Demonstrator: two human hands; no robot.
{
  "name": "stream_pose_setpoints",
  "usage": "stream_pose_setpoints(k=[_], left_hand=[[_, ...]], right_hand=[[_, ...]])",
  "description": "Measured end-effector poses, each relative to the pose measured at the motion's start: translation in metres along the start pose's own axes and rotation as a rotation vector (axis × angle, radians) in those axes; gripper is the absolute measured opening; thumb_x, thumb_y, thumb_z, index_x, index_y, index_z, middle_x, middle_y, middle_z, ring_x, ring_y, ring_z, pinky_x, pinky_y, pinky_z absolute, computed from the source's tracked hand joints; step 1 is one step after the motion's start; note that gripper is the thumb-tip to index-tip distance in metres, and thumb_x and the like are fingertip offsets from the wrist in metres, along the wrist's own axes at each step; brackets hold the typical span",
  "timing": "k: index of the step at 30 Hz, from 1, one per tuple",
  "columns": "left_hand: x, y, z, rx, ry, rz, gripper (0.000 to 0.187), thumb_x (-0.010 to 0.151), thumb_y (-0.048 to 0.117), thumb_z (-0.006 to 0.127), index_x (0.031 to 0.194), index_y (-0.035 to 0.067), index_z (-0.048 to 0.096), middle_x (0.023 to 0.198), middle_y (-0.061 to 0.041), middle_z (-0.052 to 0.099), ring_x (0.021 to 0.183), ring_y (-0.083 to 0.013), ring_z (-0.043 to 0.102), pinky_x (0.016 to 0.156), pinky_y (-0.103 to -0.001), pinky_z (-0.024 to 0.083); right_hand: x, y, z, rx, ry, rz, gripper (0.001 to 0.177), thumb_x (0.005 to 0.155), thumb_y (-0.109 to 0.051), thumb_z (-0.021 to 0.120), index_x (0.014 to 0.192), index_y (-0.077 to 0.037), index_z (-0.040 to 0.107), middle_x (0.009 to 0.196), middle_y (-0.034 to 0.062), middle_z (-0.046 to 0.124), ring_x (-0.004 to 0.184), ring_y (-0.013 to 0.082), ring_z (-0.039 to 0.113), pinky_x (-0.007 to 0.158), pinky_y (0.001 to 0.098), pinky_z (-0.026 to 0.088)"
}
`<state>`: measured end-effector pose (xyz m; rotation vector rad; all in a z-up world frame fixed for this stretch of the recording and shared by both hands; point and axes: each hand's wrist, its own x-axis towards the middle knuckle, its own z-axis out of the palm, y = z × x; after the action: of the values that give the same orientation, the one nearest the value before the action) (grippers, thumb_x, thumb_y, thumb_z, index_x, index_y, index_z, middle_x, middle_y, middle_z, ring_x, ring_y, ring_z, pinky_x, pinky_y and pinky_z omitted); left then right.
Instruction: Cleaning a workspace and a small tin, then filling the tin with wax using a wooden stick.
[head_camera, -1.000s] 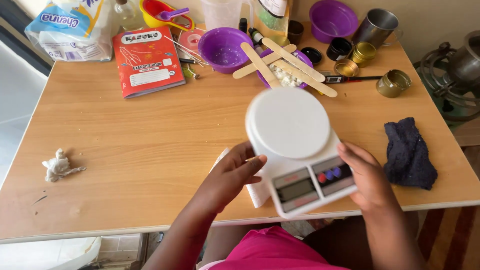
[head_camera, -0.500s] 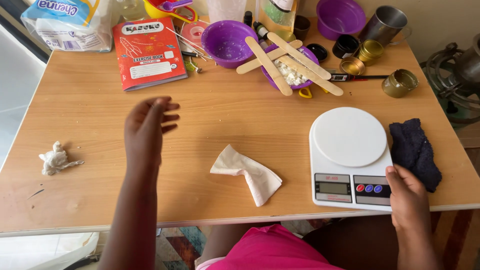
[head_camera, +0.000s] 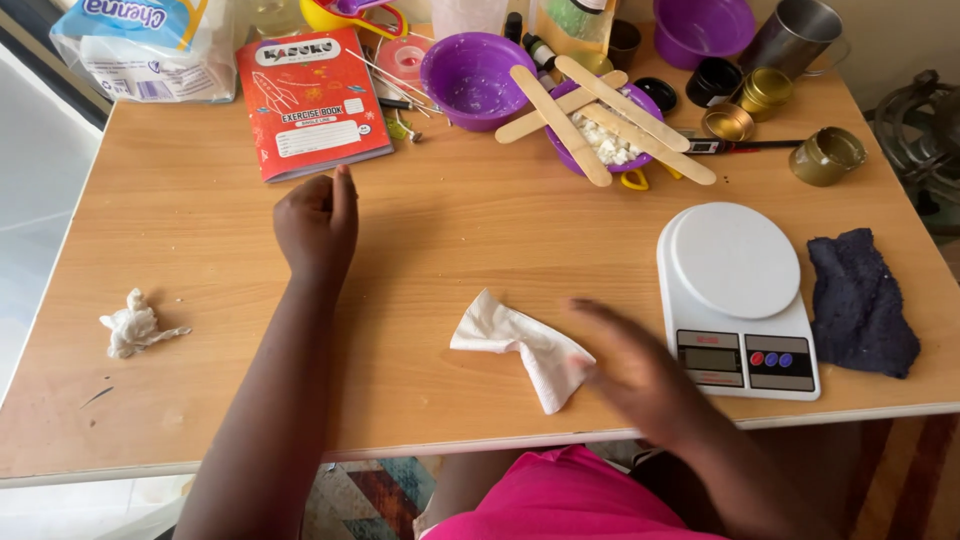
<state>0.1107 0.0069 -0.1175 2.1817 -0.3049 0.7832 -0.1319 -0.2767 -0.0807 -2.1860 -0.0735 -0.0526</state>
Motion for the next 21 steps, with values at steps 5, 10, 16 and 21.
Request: stream_pose_setpoints(k=[5,10,16,21], left_hand=[[0.001,-0.006,0.001,-0.030,0.027,0.034,0.051,0.099,0.028,0.060,0.056,0.010,0.039,0.048,-0.008,0.030,0.048,-0.0249,0.035,0.046,-0.035,0.027],[0.003,-0.010,0.005,-0.068,0.098,0.027,0.049,0.095,0.028,0.064,0.052,0.012,0.048,0.043,-0.012,0.036,0.043,-0.0334,0.047,0.043,-0.034,0.035],[0.003,-0.011,0.012,-0.090,0.080,0.015,0.052,0.094,0.027,0.064,0.050,0.012,0.042,0.039,-0.008,0.033,0.039,-0.0289,0.042,0.041,-0.032,0.033],[0.004,-0.012,0.012,-0.114,0.078,0.032,0.053,0.096,0.022,0.063,0.050,0.012,0.039,0.039,-0.008,0.030,0.037,-0.0251,0.036,0.040,-0.031,0.029]], right_hand=[[0.035,-0.030,0.045,-0.114,-0.217,-0.359,0.046,0.087,-0.012,0.056,0.131,-0.002,0.048,0.134,0.0193,0.052,0.128,0.0358,0.044,0.109,0.0514,0.023],[0.044,-0.021,0.051,0.205,-0.064,-0.119,0.040,0.091,-0.004,0.045,0.129,-0.007,0.057,0.127,0.0150,0.062,0.121,0.0333,0.051,0.104,0.0496,0.036],[0.045,-0.011,0.031,0.405,0.372,0.214,0.036,0.094,-0.012,0.044,0.125,-0.012,0.061,0.081,0.0089,0.067,0.058,0.0090,0.052,0.049,0.0229,0.046],[0.055,-0.004,0.055,0.344,0.271,0.108,0.044,0.091,0.004,0.035,0.129,-0.005,0.056,0.128,0.0200,0.059,0.123,0.0265,0.049,0.106,0.0441,0.035]])
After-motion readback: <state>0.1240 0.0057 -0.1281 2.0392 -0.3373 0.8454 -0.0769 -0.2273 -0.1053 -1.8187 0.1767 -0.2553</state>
